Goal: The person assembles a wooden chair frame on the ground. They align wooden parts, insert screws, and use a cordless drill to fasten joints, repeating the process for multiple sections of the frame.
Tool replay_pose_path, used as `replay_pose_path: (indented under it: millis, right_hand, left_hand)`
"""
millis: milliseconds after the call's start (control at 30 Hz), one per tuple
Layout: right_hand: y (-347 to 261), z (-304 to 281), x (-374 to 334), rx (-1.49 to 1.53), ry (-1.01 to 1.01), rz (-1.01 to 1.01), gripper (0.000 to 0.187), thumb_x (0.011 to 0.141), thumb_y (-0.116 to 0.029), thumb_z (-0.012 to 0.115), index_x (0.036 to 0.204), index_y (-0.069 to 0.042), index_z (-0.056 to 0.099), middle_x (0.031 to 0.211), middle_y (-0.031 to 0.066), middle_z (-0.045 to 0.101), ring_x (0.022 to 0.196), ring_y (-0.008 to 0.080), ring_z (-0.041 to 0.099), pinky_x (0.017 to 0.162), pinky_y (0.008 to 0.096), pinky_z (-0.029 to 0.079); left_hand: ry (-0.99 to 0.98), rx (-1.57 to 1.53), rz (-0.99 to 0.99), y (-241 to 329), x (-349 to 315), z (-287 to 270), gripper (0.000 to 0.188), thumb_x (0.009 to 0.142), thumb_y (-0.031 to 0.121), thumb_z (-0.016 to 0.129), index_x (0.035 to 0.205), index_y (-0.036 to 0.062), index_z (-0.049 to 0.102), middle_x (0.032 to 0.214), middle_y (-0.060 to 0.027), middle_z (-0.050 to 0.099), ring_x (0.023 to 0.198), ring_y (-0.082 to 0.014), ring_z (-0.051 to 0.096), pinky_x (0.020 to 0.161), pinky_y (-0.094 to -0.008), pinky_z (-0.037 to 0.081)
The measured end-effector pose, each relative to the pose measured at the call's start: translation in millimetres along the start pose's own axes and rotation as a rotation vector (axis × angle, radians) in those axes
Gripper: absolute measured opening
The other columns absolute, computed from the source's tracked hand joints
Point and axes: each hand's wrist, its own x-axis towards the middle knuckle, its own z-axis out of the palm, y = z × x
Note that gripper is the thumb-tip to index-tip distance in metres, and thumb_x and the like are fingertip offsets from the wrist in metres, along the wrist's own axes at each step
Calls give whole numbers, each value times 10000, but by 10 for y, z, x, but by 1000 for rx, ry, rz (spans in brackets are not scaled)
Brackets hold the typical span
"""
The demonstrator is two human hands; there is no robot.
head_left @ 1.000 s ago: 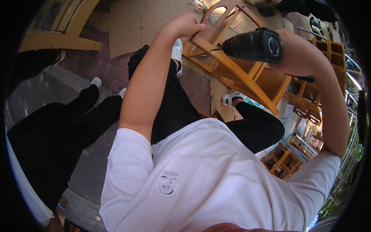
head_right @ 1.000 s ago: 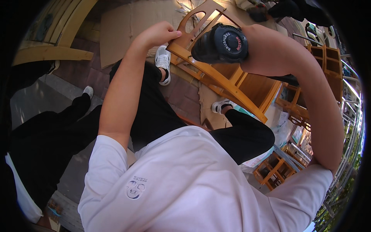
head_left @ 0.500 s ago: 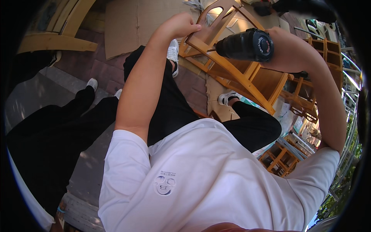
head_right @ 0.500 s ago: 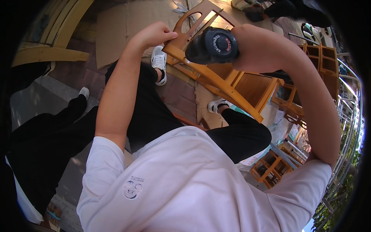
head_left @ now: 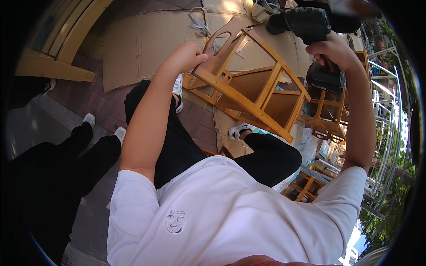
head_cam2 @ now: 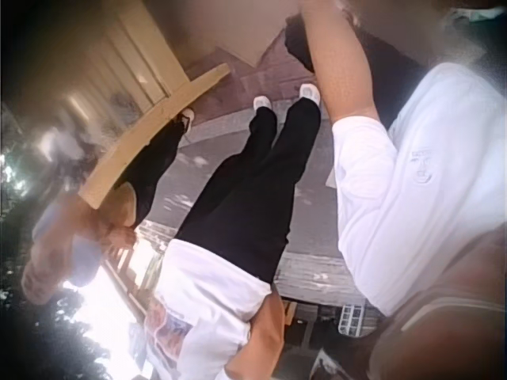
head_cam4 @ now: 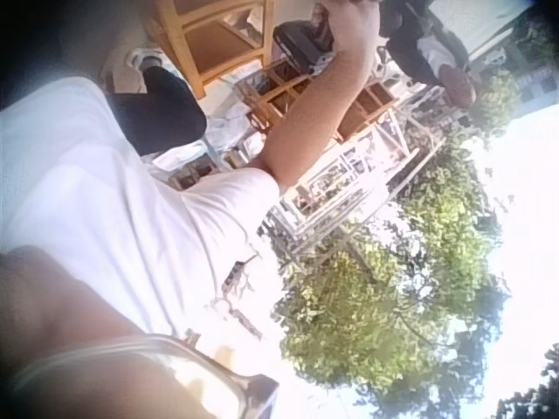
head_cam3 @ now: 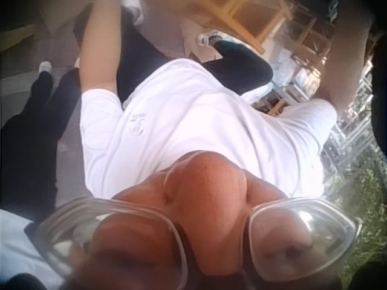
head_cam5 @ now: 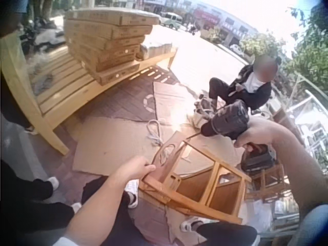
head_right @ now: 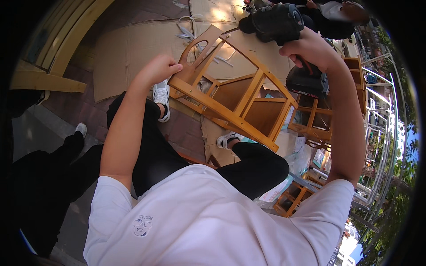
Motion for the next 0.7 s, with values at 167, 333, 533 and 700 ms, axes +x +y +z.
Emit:
replay_pose_path:
  millis: [167,333,533,700]
  right_hand:
    - [337,-51,268,103,-11,112,137,741,-133,698,736,-12,634,613,36,582,490,142,567,544,287,453]
    - [535,-110,381,239,-53,111,127,755,-94,710,734,7,635,613,57,589,451,143,553,478,278,452]
    - [565,-77,461,212,-57,111,143,763,-111,710,714,-5,628,605,59,587,445,147,552,477,281,449]
    - [614,-54,535,236,-80,105,142,768,-113,704,707,-11,626,603,55,585,445,150,551,482,282,450]
  left_hand:
    - [-48,-55,-94,60,-28,-122,287,844,229,772,906,-49,734,781,-210,679,648,-240,602,623,-414,478]
    - [239,-200,-12,35,-24,-10,270,772,80,785,1029,5,751,851,-93,665,757,-183,601,670,-373,483]
    - [172,-183,-132,366,-45,-220,381,769,-35,637,1136,17,722,926,-129,698,944,-230,682,830,-333,532]
    - [470,-273,-36,225,40,-15,365,857,61,634,1217,27,683,1055,-187,735,1062,-283,709,895,-364,548]
